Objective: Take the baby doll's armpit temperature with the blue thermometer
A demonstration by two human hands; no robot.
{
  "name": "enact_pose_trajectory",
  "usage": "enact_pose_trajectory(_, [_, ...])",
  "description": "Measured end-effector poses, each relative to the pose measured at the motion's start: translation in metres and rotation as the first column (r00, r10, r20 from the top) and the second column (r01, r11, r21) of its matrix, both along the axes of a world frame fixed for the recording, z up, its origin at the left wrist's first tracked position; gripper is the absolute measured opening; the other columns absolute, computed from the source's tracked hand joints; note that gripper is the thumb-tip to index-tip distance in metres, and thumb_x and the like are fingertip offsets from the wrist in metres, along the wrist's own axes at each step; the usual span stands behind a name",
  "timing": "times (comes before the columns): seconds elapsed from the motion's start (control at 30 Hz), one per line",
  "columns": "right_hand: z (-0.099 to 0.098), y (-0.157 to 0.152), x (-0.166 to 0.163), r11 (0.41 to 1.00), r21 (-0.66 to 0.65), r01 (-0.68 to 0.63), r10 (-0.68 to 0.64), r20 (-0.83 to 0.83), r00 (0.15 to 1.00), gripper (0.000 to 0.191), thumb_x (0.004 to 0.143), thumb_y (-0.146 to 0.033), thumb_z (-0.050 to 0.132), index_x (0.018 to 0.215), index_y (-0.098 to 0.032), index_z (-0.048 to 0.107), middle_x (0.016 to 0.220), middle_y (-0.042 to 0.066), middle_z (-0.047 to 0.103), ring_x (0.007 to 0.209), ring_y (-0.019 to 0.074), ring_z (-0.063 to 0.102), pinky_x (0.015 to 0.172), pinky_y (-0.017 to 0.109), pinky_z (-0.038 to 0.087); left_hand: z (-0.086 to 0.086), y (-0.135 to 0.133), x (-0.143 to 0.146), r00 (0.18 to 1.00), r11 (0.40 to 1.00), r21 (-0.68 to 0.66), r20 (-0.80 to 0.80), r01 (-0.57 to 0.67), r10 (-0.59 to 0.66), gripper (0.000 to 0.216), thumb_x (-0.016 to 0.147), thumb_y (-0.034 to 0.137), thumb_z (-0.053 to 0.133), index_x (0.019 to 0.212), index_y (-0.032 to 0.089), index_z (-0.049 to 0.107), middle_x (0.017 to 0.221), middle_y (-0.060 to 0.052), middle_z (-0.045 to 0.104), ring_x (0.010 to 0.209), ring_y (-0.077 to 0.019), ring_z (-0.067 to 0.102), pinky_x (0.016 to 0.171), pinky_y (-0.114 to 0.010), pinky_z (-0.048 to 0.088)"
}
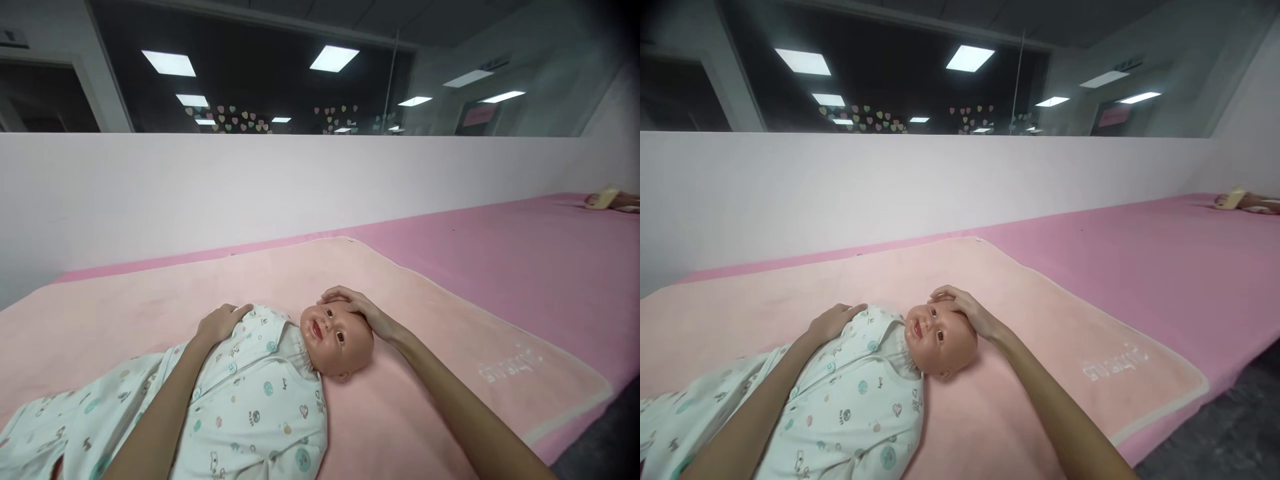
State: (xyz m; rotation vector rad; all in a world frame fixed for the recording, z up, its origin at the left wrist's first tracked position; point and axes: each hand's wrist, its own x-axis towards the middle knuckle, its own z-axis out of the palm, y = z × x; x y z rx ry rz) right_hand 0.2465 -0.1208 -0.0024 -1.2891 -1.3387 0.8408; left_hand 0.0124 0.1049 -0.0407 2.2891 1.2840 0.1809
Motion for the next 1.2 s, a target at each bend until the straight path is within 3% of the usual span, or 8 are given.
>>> enact_pose_trajectory(0.1, [0.003,-0.003,0.001,1.000,-0.008,-0.003,0.003,0.076,0.997,0.039,0.070,-0.027,0.041,0.105,-0.022,0.058,0.111,0.003,0.058,0.108,0.0226,0.048,0.095,0.037,0.032,0.000,-0.003,0.000,0.999,0.999,0.015,-0.015,-0.041,0.041,0.072,0.064,0.076,0.025,0.092,0.020,0.061,0.104,-0.011,0.063,0.093,-0.0331,0.057,0.074,-0.039,0.041])
enact_pose_trajectory(0.23, [0.006,-0.006,-0.002,1.000,0.016,-0.020,0.018,0.146,0.989,0.036,0.071,-0.026,0.039,0.096,-0.021,0.064,0.109,0.003,0.059,0.104,0.0230,0.050,0.092,0.035,0.035,-0.001,-0.007,0.000,0.997,0.997,0.020,-0.019,-0.069,0.069,0.072,0.063,0.076,0.028,0.096,0.021,0.061,0.110,-0.009,0.060,0.099,-0.0332,0.054,0.077,-0.038,0.041])
enact_pose_trajectory(0.4, [0.004,-0.006,-0.009,0.996,0.085,0.022,-0.027,0.063,0.998,0.025,0.069,-0.022,0.042,0.078,-0.019,0.064,0.092,0.003,0.063,0.092,0.0199,0.054,0.085,0.032,0.040,-0.003,-0.013,-0.007,0.996,0.996,0.015,0.026,-0.083,0.082,0.071,0.064,0.075,0.030,0.104,0.024,0.059,0.117,-0.006,0.056,0.106,-0.0307,0.051,0.086,-0.038,0.038])
enact_pose_trajectory(0.57, [0.001,-0.004,-0.011,0.994,0.096,0.043,-0.047,0.043,0.998,0.017,0.075,-0.030,0.048,0.072,-0.020,0.061,0.084,0.002,0.062,0.087,0.0180,0.055,0.084,0.032,0.040,-0.001,-0.029,-0.016,0.994,0.999,0.017,0.095,-0.051,0.049,0.065,0.068,0.070,0.029,0.097,0.022,0.062,0.107,-0.007,0.062,0.100,-0.0287,0.055,0.081,-0.033,0.041])
enact_pose_trajectory(0.8, [0.003,-0.004,-0.004,0.998,-0.012,-0.067,0.067,0.042,0.997,0.032,0.073,-0.025,0.042,0.095,-0.022,0.065,0.114,0.002,0.057,0.110,0.0206,0.047,0.096,0.034,0.033,0.004,-0.055,-0.027,0.982,0.987,0.071,0.127,-0.147,0.138,0.072,0.070,0.070,0.028,0.108,0.016,0.055,0.120,-0.012,0.054,0.109,-0.0311,0.048,0.082,-0.034,0.040])
enact_pose_trajectory(1.0, [0.019,0.000,-0.002,0.985,-0.103,-0.141,0.156,0.154,0.976,0.039,0.066,-0.018,0.037,0.090,-0.021,0.068,0.104,0.001,0.062,0.104,0.0225,0.051,0.092,0.037,0.035,0.010,-0.072,-0.036,0.982,0.990,0.095,0.169,-0.104,0.087,0.062,0.072,0.070,0.024,0.094,0.023,0.058,0.096,-0.006,0.064,0.090,-0.0263,0.056,0.076,-0.033,0.041])
enact_pose_trajectory(1.1, [0.031,0.005,-0.005,0.969,-0.147,-0.198,0.226,0.215,0.950,0.039,0.062,-0.015,0.036,0.085,-0.020,0.067,0.096,0.001,0.065,0.095,0.0212,0.054,0.085,0.035,0.040,0.011,-0.072,-0.037,0.982,0.988,0.110,0.170,-0.107,0.087,0.061,0.072,0.070,0.023,0.092,0.022,0.056,0.095,-0.006,0.063,0.090,-0.0266,0.056,0.076,-0.033,0.040])
enact_pose_trajectory(1.2, [0.039,0.014,-0.010,0.968,-0.187,-0.165,0.217,0.306,0.927,0.031,0.065,-0.017,0.036,0.076,-0.017,0.065,0.087,0.003,0.065,0.085,0.0189,0.056,0.075,0.031,0.042,0.011,-0.072,-0.038,0.981,0.989,0.106,0.174,-0.102,0.083,0.062,0.073,0.070,0.022,0.094,0.021,0.055,0.098,-0.008,0.062,0.090,-0.0265,0.056,0.075,-0.032,0.040])
